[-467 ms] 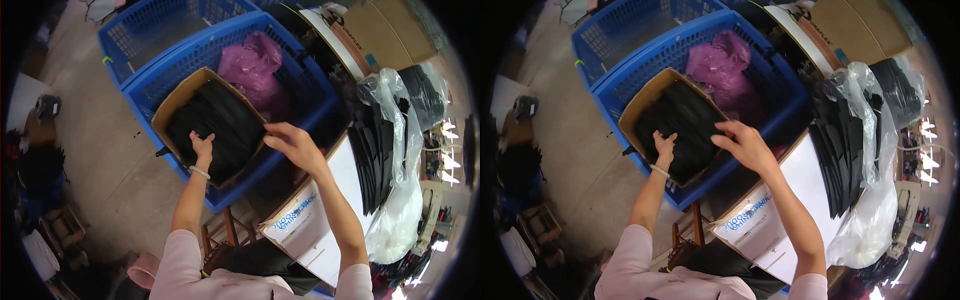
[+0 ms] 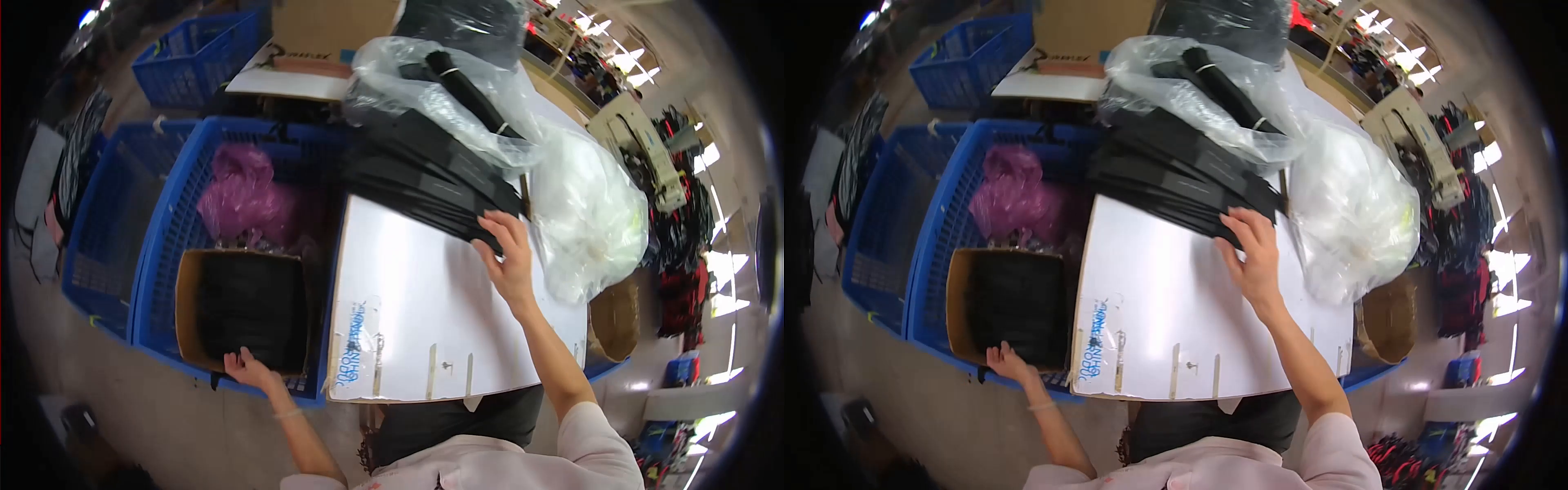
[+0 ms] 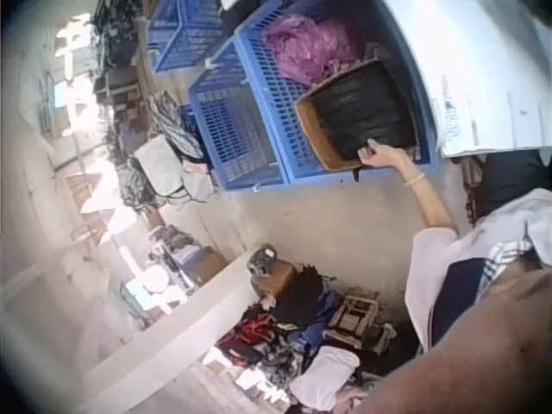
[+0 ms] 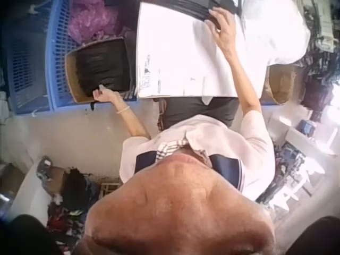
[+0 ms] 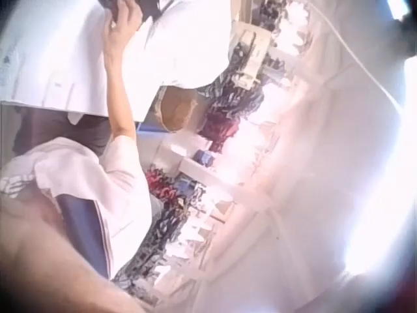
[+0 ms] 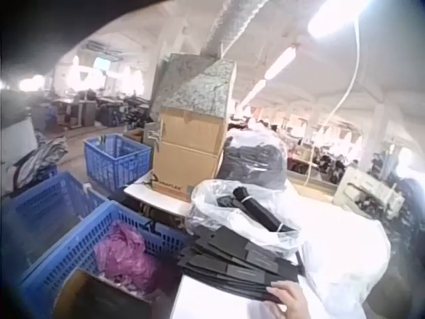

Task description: Applying double-sided adhesive strips to black plastic or rubber components on a workbench in a factory environment.

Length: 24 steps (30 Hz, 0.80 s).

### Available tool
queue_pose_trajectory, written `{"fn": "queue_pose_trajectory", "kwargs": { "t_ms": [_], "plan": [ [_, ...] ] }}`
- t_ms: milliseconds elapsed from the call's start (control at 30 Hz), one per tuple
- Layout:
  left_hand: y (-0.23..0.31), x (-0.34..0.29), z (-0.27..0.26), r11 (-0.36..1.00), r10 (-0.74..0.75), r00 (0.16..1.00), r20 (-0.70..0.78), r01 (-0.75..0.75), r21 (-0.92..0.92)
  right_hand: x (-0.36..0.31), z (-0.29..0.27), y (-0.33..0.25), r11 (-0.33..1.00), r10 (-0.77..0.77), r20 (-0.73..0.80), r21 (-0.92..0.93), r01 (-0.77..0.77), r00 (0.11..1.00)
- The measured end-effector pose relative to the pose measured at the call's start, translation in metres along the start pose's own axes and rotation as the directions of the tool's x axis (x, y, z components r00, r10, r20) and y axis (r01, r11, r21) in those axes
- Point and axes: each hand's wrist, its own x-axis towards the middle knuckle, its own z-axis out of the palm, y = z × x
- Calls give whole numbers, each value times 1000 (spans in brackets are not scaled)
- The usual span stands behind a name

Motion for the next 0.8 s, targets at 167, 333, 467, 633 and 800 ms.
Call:
{"fn": "queue_pose_trajectory", "kwargs": {
  "t_ms": [167,333,467,633,800],
  "plan": [
    [174,-62,18,905,425,819,386,-377,-197,51,39,29,999,-27,-78,-40,24,997],
    [244,-178,79,997,18,17,1000,78,-19,92,84,73,971,194,-53,-132,-199,980],
    [224,-234,135,852,-363,-77,929,377,364,62,105,55,971,28,-159,-229,-64,987],
    [217,-244,129,791,-409,7,913,502,350,20,81,21,995,2,-54,-95,-7,999],
    [221,-246,117,820,-464,37,885,396,413,12,64,23,997,27,-47,-72,-30,999]
  ]
}}
